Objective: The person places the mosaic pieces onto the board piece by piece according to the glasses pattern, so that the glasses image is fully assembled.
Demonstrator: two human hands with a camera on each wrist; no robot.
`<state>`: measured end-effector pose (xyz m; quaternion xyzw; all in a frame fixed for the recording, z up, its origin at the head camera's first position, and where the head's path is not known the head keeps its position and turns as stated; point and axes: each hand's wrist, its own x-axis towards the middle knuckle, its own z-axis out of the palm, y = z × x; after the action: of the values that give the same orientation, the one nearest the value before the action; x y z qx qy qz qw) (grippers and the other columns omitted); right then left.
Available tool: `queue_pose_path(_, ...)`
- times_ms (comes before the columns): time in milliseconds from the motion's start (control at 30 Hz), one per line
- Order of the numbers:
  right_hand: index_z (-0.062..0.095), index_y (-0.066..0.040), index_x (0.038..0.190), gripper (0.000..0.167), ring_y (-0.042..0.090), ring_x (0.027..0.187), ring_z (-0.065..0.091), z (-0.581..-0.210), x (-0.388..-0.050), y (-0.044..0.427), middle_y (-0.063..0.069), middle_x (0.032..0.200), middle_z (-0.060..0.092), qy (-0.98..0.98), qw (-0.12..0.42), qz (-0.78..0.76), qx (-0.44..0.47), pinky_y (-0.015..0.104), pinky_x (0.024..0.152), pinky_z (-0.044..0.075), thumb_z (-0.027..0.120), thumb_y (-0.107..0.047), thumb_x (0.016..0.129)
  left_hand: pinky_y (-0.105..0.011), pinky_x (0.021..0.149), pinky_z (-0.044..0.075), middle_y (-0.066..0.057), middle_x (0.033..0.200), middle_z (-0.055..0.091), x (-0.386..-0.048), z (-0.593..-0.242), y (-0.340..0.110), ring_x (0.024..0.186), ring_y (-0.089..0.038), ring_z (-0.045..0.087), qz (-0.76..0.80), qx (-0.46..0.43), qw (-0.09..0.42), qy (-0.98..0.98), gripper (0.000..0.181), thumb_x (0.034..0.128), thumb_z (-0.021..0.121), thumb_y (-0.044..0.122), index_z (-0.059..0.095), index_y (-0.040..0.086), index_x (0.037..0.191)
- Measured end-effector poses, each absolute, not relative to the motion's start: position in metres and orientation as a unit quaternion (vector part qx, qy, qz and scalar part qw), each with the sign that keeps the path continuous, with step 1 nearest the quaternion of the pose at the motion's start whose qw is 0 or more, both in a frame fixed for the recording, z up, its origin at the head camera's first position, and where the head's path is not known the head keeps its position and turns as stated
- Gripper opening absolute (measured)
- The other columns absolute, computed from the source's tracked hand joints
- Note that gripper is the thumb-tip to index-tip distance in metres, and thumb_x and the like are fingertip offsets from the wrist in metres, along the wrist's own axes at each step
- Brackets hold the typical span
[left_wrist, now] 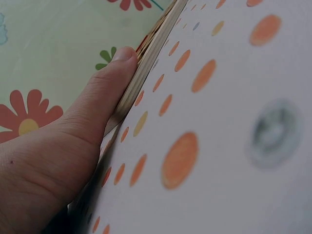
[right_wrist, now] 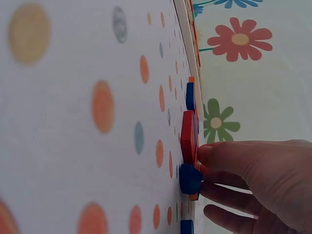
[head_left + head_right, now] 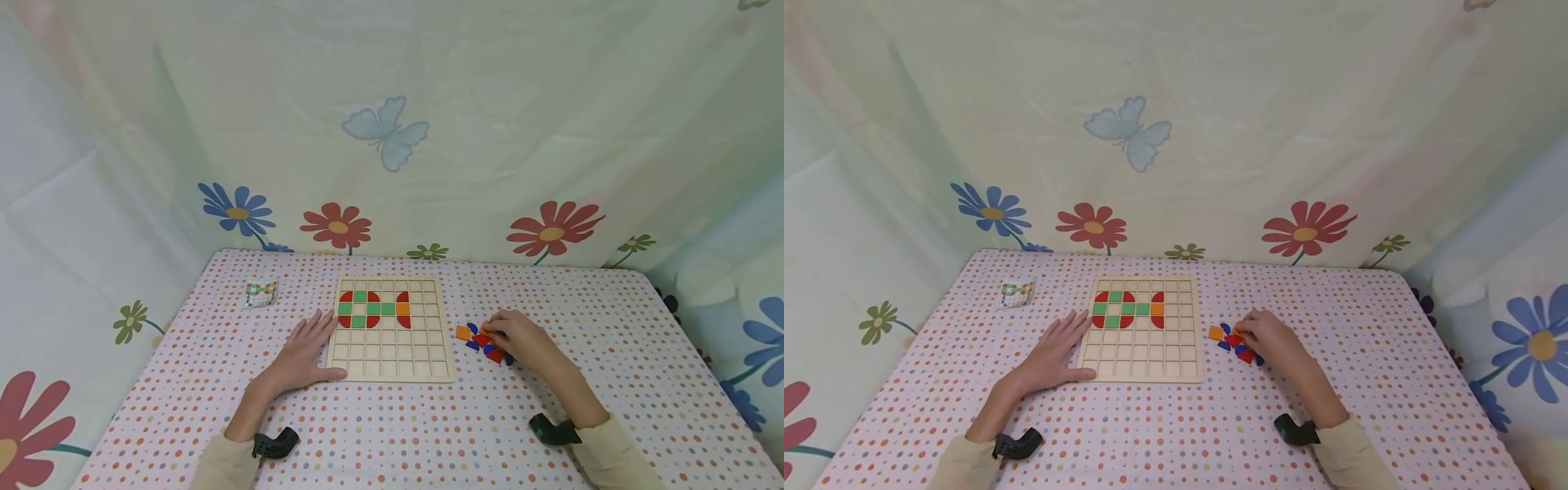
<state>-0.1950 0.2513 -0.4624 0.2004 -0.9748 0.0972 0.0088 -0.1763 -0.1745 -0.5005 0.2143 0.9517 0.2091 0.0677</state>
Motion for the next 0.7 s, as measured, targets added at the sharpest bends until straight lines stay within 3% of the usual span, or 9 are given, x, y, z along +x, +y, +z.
queue_pose_path(700, 0.075, -0.008, 0.097, 0.013, 0.020, 0.084, 0.060, -0.4635, -0.1948, 0.2509, 0.005, 0.094, 0.067, -0.974, 0.022, 0.113, 0.198, 0.036, 0.069, 0.055, 0.073, -0.013, 0.086, -0.056, 0.121, 0.010, -0.006, 0.165, 0.013, -0.1769, -0.5014, -0.1750, 0.153, -0.032, 0.008, 0.212, 0.218, 0.068, 0.950, 0.107, 0.0771, 0.066, 0.067, 0.021, 0.011, 0.156)
